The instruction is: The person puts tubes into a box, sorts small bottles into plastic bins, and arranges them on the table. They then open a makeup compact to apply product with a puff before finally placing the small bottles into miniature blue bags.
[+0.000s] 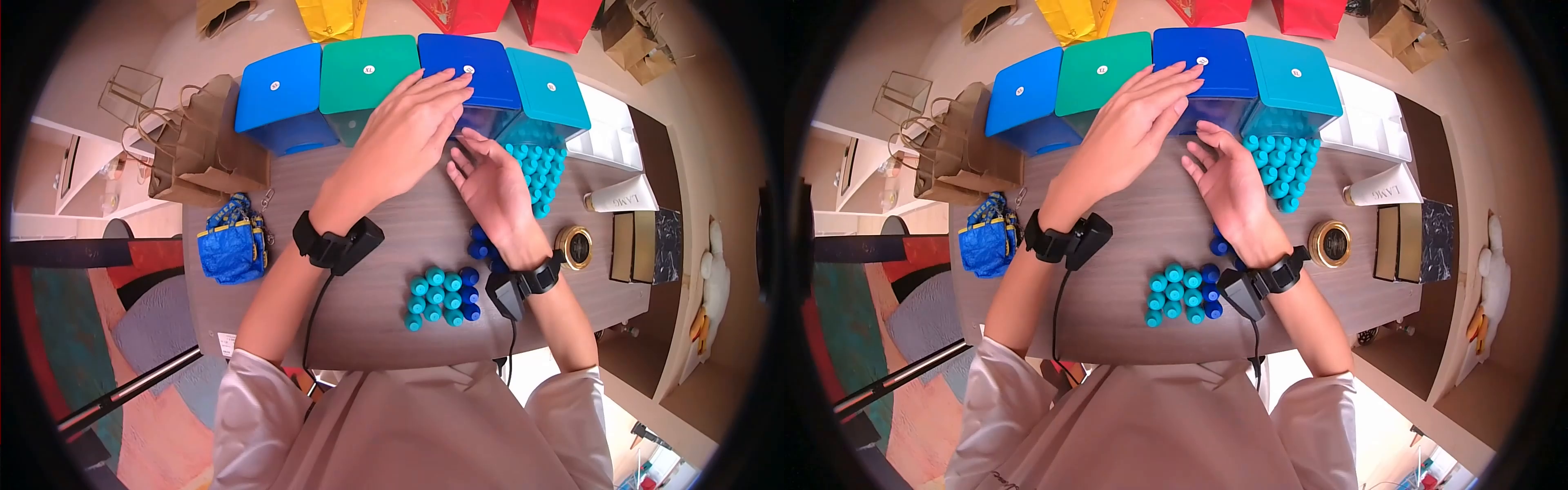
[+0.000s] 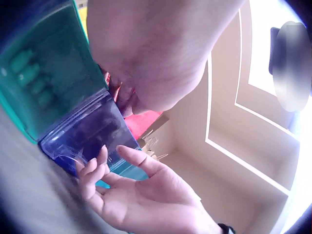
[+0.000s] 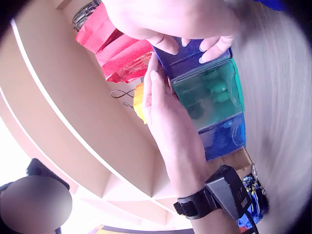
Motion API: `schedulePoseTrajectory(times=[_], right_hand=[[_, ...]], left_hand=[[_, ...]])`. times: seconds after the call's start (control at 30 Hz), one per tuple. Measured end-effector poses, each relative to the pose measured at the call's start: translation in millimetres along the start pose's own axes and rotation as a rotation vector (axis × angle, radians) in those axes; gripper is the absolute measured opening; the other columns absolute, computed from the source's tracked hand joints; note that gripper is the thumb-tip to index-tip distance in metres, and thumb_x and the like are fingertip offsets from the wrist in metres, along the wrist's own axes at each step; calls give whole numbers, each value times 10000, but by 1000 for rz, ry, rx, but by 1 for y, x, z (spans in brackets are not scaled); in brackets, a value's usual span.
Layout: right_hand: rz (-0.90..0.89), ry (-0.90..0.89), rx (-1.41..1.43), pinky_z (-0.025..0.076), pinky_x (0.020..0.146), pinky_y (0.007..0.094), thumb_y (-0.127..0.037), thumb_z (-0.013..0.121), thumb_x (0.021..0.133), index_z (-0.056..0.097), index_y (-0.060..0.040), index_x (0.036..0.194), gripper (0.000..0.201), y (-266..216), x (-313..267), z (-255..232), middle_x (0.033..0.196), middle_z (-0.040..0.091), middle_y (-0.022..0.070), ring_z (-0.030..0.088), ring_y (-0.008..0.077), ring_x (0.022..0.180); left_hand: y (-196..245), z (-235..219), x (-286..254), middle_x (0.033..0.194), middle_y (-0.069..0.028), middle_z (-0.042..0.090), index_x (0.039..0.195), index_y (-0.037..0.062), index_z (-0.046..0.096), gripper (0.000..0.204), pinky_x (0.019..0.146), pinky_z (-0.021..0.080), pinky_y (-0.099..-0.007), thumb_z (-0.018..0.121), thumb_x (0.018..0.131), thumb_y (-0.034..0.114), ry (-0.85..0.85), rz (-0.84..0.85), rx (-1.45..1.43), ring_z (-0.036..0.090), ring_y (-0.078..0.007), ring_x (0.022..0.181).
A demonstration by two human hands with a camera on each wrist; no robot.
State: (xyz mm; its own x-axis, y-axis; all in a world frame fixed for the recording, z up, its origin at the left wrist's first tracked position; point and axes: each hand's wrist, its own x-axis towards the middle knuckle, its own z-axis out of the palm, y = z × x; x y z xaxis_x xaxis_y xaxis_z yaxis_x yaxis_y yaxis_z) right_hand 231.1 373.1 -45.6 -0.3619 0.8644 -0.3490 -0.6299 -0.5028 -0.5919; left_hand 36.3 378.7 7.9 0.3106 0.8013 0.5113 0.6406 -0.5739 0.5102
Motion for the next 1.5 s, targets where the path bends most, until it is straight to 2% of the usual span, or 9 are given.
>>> schedulePoseTrajectory(times=[0.3, 0.67, 0.83, 0.87, 0.97, 1.03, 1.07, 1.3, 1.5], right_hand=[[91, 101, -44, 507, 1053, 406, -166, 672, 1062, 582, -74, 1275, 248, 1, -40, 14, 1264, 593, 44, 595, 209, 1170], [206, 143, -63, 522, 1152, 479, -98, 610, 1079, 573, -2, 1341, 281, -15, -94, 32, 1324, 588, 110, 593, 292, 1383], [164, 18, -223, 542, 1107, 442, -96, 604, 1091, 612, 2, 1303, 234, -47, -123, 34, 1416, 643, 126, 641, 273, 1336], [123, -73, -392, 549, 1076, 437, -96, 611, 1093, 616, -13, 1321, 243, -55, -127, 27, 1394, 667, 114, 664, 265, 1295], [-7, -123, -862, 572, 961, 433, -107, 686, 1062, 628, -32, 1352, 305, -65, -137, 20, 1291, 720, 129, 723, 300, 1150], [-423, -219, -1896, 590, 894, 445, -146, 765, 1013, 631, -15, 1337, 375, -68, -141, 21, 1245, 703, 172, 726, 369, 1075], [-417, -184, -2076, 601, 872, 478, -216, 816, 970, 626, -2, 1352, 477, -63, -143, 19, 1259, 661, 210, 693, 428, 1099], [-391, -126, -2122, 611, 880, 508, -267, 820, 967, 594, -24, 1448, 585, -24, -135, 5, 1368, 599, 207, 641, 413, 1191], [-384, -150, -2182, 610, 905, 484, -219, 816, 956, 597, -49, 1440, 558, -23, -133, 2, 1345, 605, 186, 644, 390, 1194]], left_hand=[[7, -1, 0, 1614, -127, 610, 1454, 11, 682, 406, 1337, 284, -514, 522, 1151, 229, -26, -66, -9, 487, -312, 1566], [9, 0, -8, 1639, -118, 587, 1434, 39, 673, 378, 1338, 290, -509, 633, 1068, 123, 17, -18, -19, 473, -348, 1573], [36, -7, -25, 1352, -140, 702, 1270, 24, 727, 340, 1176, 487, -505, 780, 937, 65, 45, 72, -135, 641, -376, 1300], [39, -6, -27, 1166, -126, 720, 1134, 28, 755, 266, 1112, 524, -491, 835, 888, 89, 64, 99, -145, 678, -352, 1124], [38, -9, -38, 1022, -108, 739, 1017, 24, 766, 166, 1119, 527, -483, 837, 881, 88, -36, 102, -25, 698, -325, 1017], [35, -6, -41, 959, -103, 737, 980, 23, 768, 131, 1119, 528, -489, 830, 878, 76, -45, 118, 6, 698, -316, 971], [34, -5, -41, 896, -99, 734, 943, 22, 771, 96, 1119, 528, -495, 824, 874, 65, -57, 134, 41, 697, -306, 924], [46, -8, -41, 830, -100, 730, 928, 12, 770, 91, 1117, 533, -502, 816, 866, 60, -97, 114, 12, 713, -300, 897], [54, -13, -37, 963, -126, 739, 919, 2, 741, 120, 1023, 571, -463, 829, 859, 58, -45, 96, -51, 711, -324, 867]])
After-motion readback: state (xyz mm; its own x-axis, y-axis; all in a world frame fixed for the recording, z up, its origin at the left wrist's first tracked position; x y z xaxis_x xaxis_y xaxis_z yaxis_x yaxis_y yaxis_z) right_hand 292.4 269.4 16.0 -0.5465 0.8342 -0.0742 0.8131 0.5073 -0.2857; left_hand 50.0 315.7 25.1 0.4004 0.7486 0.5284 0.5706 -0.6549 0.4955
